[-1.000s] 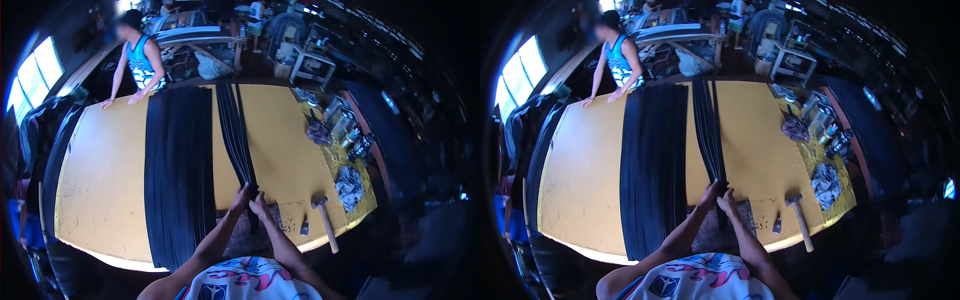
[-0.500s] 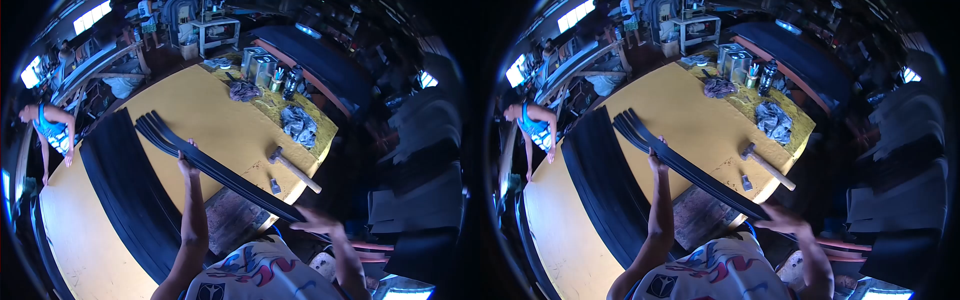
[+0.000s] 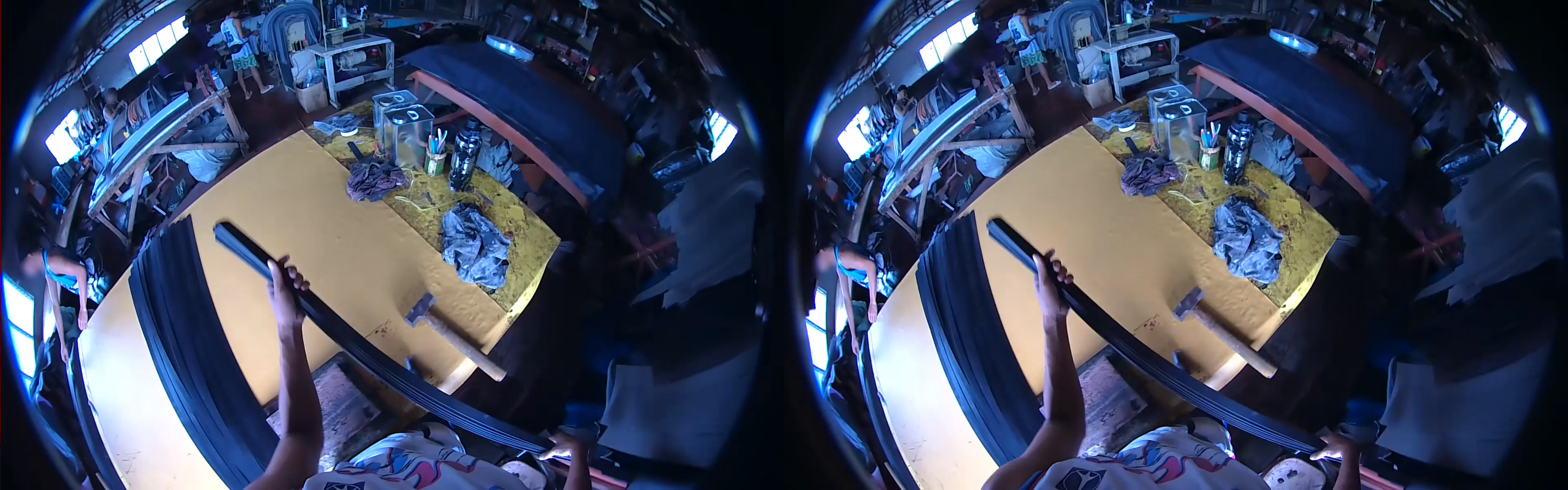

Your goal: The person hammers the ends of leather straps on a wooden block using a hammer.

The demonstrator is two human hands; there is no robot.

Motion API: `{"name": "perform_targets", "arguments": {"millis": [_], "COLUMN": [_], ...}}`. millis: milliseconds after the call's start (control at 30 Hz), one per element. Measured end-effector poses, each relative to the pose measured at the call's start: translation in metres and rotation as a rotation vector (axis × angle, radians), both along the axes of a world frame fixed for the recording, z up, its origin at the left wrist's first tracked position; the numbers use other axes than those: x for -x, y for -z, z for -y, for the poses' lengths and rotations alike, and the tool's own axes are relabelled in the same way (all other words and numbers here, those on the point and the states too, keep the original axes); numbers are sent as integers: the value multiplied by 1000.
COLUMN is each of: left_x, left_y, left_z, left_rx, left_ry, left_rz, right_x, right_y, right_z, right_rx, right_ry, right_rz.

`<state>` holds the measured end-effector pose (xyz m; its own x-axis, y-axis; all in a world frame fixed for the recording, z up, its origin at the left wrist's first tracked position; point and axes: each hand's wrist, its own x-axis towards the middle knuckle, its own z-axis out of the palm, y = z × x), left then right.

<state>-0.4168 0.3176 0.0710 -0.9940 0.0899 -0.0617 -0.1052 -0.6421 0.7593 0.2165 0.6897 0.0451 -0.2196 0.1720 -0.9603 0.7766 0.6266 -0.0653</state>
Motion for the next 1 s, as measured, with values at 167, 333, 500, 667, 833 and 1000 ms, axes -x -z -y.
{"name": "perform_targets", "arguments": {"millis": [167,333,500,667,833,1000], "left_x": [129,268,92,18,84,28], "left_y": [-88,27,222,202,253,176], "left_z": [-73,-80,-161,-186,-180,-188], "left_rx": [-15,682,1575,1679,1648,1588], "left_ry": [139,142,291,506,591,599], "left_rz": [-139,16,-178,-311,-340,-386], "right_x": [73,188,283,266,339,417], "right_y": [-5,-6,73,183,101,107], "right_z": [-40,-54,-69,-98,-80,-78], "right_rx": [64,-128,52,221,361,530], "right_ry": [215,188,198,213,215,197], "right_rz": [-408,-751,-682,-686,-861,-601]}}
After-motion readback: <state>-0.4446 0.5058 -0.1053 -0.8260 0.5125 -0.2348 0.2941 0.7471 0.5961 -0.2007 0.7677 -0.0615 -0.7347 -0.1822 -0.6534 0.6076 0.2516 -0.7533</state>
